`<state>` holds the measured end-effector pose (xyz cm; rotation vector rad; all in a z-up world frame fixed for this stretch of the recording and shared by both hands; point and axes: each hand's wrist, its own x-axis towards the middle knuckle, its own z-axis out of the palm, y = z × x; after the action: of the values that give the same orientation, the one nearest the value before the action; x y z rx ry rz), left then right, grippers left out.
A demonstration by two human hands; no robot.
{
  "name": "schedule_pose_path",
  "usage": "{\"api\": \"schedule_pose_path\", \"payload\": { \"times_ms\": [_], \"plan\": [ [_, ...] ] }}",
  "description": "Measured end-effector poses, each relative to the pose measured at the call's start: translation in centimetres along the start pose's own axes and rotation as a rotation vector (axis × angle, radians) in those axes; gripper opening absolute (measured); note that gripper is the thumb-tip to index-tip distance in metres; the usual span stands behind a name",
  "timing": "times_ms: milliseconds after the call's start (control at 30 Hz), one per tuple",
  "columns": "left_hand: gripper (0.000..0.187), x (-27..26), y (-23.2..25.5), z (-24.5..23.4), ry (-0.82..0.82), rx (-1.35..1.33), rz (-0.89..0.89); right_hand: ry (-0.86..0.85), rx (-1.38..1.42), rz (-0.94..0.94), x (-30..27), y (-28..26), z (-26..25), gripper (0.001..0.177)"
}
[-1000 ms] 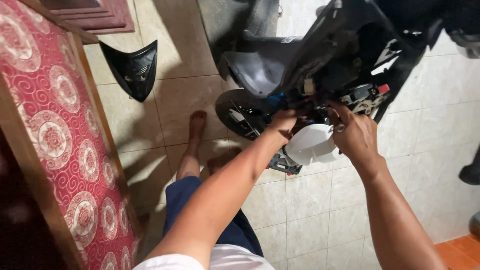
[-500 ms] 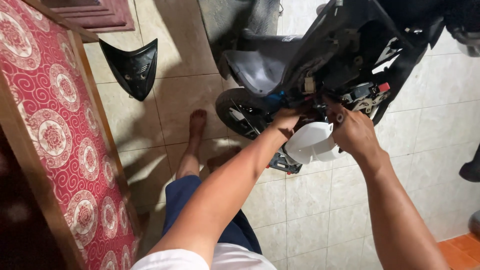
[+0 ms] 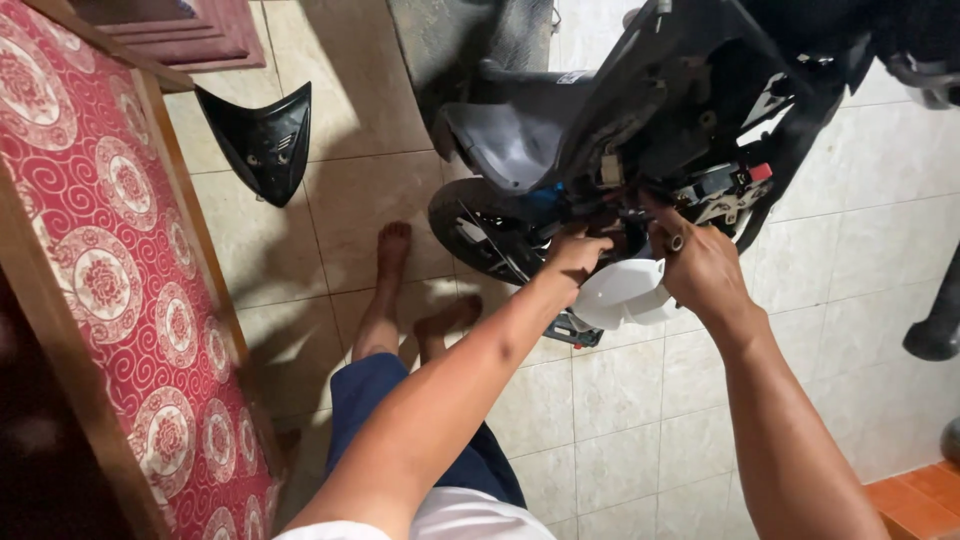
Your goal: The recorder is repairing or assembling various plastic and electrical components of a motorcycle.
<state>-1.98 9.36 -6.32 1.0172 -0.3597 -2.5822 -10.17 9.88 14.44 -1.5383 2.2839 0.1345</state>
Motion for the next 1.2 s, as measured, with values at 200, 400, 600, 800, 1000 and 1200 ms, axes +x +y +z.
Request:
{"api": "schedule_pose_path", "payload": {
  "times_ms": [200, 400, 600, 800, 1000, 1200],
  "plan": [
    [0.026, -1.8, 0.5, 0.1, 0.042, 0.010, 0.131, 0.144, 0.088, 0.042, -0.4, -0.9, 0.4, 0.040],
    [0.043, -4.5, 3.9, 1.1, -0.115, -0.114, 0.119, 0.050, 0.092, 0.048, -0.1, -0.2, 0.2, 0.073],
    [0.038, -2.7, 1.8, 0.5, -0.116, -0.050, 0.170, 0.013, -0.030, 0.021, -0.1, 0.0, 0.1, 0.063],
    [0.015, -1.7, 2.9, 0.3, 0.012, -0.241, -0.038, 0.077, 0.087, 0.154, -0.5, -1.3, 0.0, 0.038],
    [0.018, 3.9, -1.4, -1.8, -0.094, -0.174, -0.311, 0.005, -0.041, 0.050, 0.0, -0.4, -0.1, 0.057],
    [0.019, 4.1, -1.4, -0.8, -0.247, -0.530, -0.231, -0.033, -0.123, 0.032, 0.1, -1.0, -0.8, 0.055]
  ]
}}
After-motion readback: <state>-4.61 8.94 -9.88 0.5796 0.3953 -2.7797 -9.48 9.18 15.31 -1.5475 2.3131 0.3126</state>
